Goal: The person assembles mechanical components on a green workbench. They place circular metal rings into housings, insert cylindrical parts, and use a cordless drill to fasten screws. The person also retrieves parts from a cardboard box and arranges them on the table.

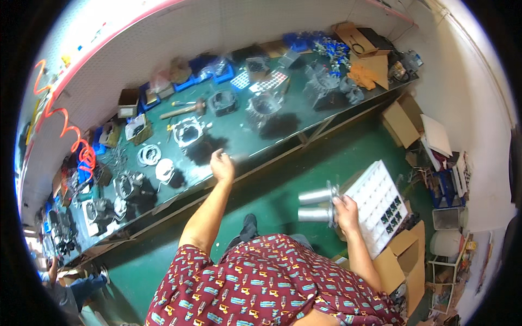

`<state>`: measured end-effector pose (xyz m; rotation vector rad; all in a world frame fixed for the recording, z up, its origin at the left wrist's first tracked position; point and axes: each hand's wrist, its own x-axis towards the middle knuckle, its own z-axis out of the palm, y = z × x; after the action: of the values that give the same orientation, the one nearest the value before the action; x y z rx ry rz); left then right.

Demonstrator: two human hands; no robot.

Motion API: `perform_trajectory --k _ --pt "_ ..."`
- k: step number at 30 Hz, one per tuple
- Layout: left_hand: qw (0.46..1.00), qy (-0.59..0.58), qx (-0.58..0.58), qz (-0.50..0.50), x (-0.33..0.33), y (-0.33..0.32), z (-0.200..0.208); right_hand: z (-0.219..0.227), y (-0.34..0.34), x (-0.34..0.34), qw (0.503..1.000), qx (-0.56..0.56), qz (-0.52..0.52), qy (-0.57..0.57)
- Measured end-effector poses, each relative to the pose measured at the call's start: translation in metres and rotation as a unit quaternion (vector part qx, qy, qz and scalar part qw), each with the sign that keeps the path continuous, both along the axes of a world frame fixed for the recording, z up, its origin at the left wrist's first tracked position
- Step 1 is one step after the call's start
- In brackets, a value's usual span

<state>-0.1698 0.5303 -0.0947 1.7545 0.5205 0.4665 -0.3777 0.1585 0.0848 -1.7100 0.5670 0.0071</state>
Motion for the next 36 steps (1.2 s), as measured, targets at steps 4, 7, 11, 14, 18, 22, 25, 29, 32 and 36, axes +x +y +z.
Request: perform_trajectory --k 4,7,11,14,18,22,25,29,32,36 --pt "0.989 0.032 0.145 -0.015 0.038 -0.014 0.030 -0.019 -0.009 0.072 0.980 -0.147 0.092 -0.094" --pt "0.959 0.086 0.262 -0.059 0.060 -0.015 0.043 -0.021 -0.009 0.131 0.965 -0.204 0.128 -0.109" --pt "0.896 0.060 0.418 -0.137 0.081 -0.028 0.033 -0.037 -0.024 0.207 0.943 -0.230 0.190 -0.146" --pt "0.874 0.042 0.459 -0.153 0.092 -0.034 0.028 -0.054 -0.030 0.262 0.917 -0.289 0.228 -0.153" --pt "0.819 0.054 0.517 -0.241 0.098 -0.040 0.004 -0.074 -0.028 0.332 0.853 -0.340 0.300 -0.258" --pt "0.801 0.064 0.538 -0.255 0.082 -0.065 0.003 -0.088 -0.031 0.386 0.799 -0.394 0.373 -0.261" --pt "0.816 0.105 0.517 -0.238 0.069 -0.071 0.015 -0.113 -0.029 0.414 0.754 -0.405 0.426 -0.293" --pt "0.812 0.135 0.515 -0.238 0.065 -0.079 0.029 -0.145 -0.028 0.438 0.683 -0.460 0.480 -0.302" --pt "0.830 0.136 0.490 -0.230 0.057 -0.081 0.041 -0.137 -0.023 0.444 0.669 -0.442 0.524 -0.287" --pt "0.850 0.154 0.457 -0.213 0.054 -0.083 0.044 -0.121 -0.028 0.447 0.692 -0.410 0.541 -0.245"
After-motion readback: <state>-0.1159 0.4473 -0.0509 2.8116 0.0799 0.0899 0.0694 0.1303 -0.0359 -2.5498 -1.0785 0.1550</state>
